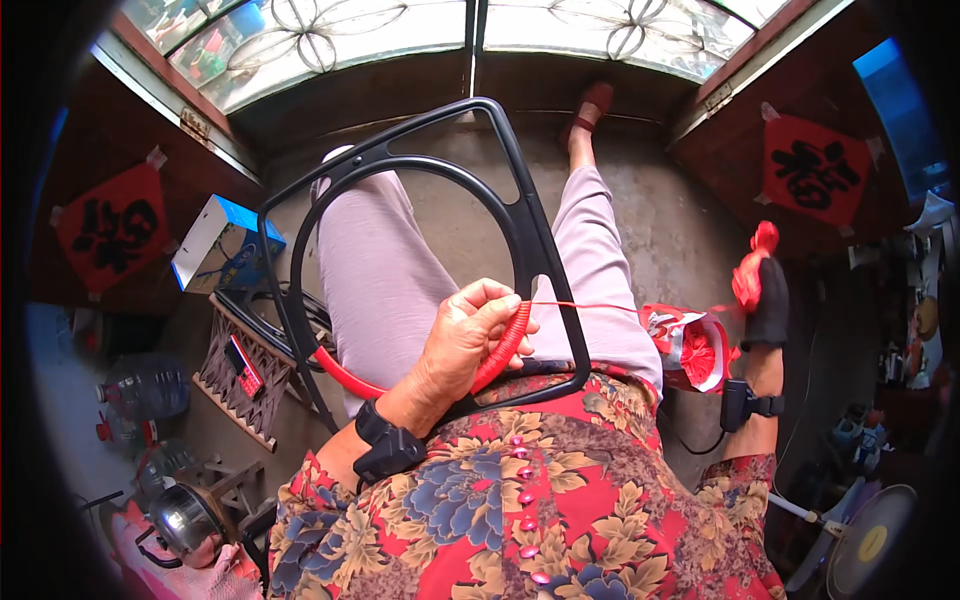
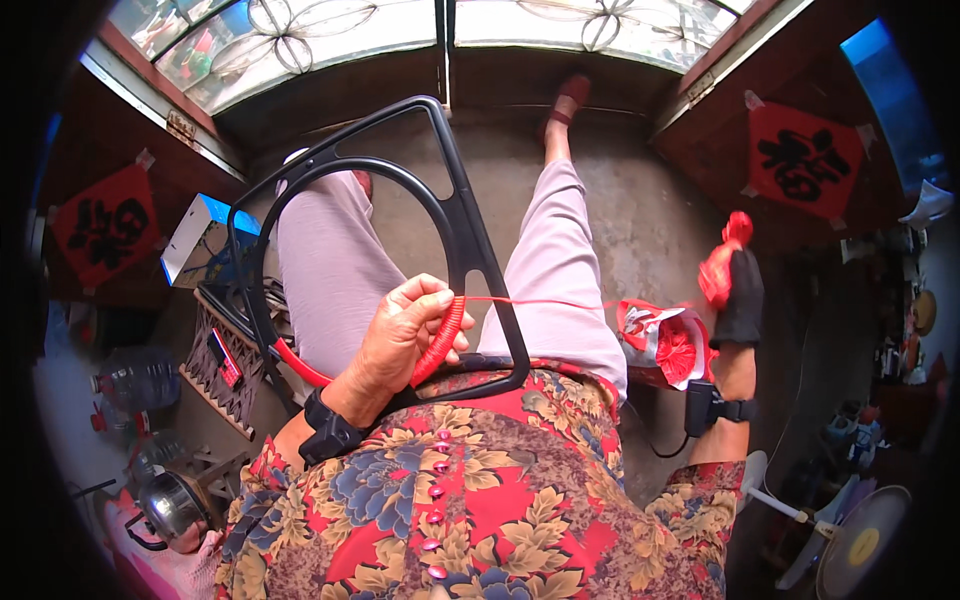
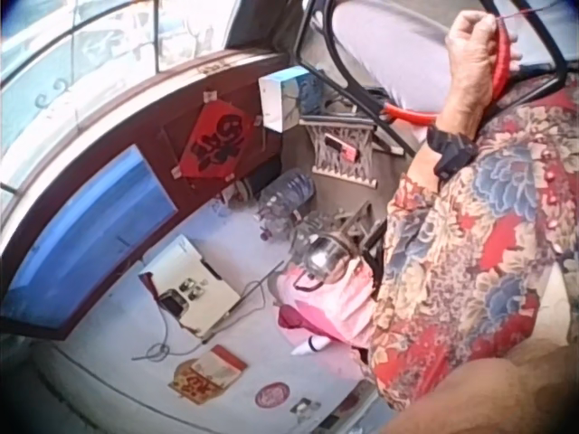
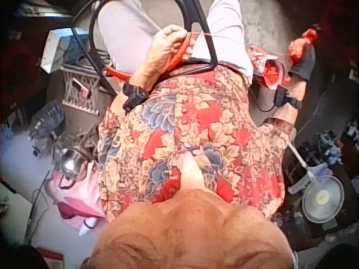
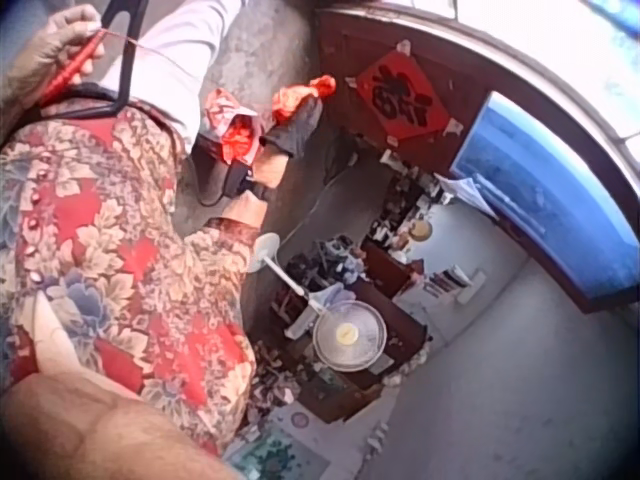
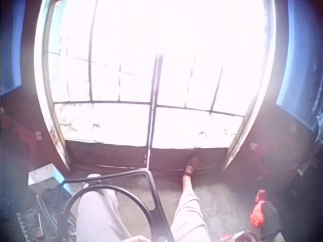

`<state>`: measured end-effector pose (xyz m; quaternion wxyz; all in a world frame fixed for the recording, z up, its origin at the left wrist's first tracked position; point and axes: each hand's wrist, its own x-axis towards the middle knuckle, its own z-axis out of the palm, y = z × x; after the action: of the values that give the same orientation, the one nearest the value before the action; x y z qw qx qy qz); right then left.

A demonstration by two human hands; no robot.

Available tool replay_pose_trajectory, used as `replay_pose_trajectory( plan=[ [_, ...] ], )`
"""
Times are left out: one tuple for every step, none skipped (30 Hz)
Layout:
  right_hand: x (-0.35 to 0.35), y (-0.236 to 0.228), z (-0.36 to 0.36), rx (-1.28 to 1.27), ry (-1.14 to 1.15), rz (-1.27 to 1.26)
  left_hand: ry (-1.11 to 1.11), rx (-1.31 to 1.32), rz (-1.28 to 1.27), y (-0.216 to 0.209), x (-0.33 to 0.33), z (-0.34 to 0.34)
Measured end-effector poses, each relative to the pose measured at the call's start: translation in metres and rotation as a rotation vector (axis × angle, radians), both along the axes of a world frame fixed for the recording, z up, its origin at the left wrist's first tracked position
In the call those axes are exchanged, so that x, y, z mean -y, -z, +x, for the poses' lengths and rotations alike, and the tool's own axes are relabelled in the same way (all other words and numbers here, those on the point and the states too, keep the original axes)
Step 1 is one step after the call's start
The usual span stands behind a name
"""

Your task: Winding a red ribbon around a part of a black plastic frame, possibly a stool or furniture component.

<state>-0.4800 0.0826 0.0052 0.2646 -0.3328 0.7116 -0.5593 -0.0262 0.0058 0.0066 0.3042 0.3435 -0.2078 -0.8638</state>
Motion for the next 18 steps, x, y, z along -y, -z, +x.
replay_pose_trajectory(
  plan=[
    [0.025, -0.016, 0.033, -0.043, -0.066, -0.059, 0.002, 0.001, 0.002, 0.001, -0.001, -0.001],
    [0.050, -0.028, 0.067, -0.096, -0.151, -0.104, -0.044, 0.055, -0.069, 0.002, -0.004, -0.004],
    [0.066, -0.034, 0.101, -0.318, -0.239, -0.162, -0.089, 0.110, -0.141, 0.005, -0.007, -0.004],
    [0.085, -0.048, 0.153, -0.544, -0.325, -0.221, -0.093, 0.117, -0.141, 0.008, -0.008, -0.002],
    [0.096, -0.059, 0.186, -0.742, -0.453, -0.278, -0.089, 0.195, -0.260, 0.012, -0.009, -0.002],
    [0.105, -0.067, 0.214, -0.935, -0.583, -0.336, -0.086, 0.277, -0.379, 0.015, -0.009, -0.002],
    [0.114, -0.074, 0.239, -1.062, -0.736, -0.363, -0.095, 0.284, -0.377, 0.014, -0.011, 0.000],
    [0.121, -0.080, 0.257, -1.200, -0.879, -0.374, -0.132, 0.316, -0.400, 0.014, -0.012, -0.003],
    [0.128, -0.078, 0.275, -1.325, -0.936, -0.483, -0.175, 0.355, -0.425, 0.013, -0.012, -0.005],
    [0.134, -0.073, 0.289, -1.449, -0.992, -0.595, -0.176, 0.354, -0.427, 0.017, -0.011, -0.007],
    [0.137, -0.067, 0.301, -1.492, -1.084, -0.587, -0.252, 0.369, -0.553, 0.026, -0.011, -0.010],
    [0.139, -0.060, 0.309, -1.531, -1.176, -0.579, -0.328, 0.387, -0.678, 0.029, -0.010, -0.012],
    [0.137, -0.058, 0.313, -1.434, -1.262, -0.550, -0.351, 0.236, -0.500, 0.029, -0.013, -0.014],
    [0.138, -0.059, 0.313, -1.434, -1.268, -0.551, -0.356, 0.235, -0.497, 0.026, -0.012, -0.011],
    [0.138, -0.063, 0.311, -1.359, -1.268, -0.522, -0.285, 0.310, -0.542, 0.023, -0.011, -0.008],
    [0.138, -0.067, 0.308, -1.285, -1.267, -0.491, -0.211, 0.384, -0.587, 0.022, -0.010, -0.004],
    [0.137, -0.073, 0.301, -1.150, -1.195, -0.504, -0.118, 0.493, -0.609, 0.023, -0.009, 0.000],
    [0.132, -0.073, 0.293, -1.097, -1.130, -0.466, -0.125, 0.493, -0.605, 0.021, -0.008, 0.001]
  ],
)
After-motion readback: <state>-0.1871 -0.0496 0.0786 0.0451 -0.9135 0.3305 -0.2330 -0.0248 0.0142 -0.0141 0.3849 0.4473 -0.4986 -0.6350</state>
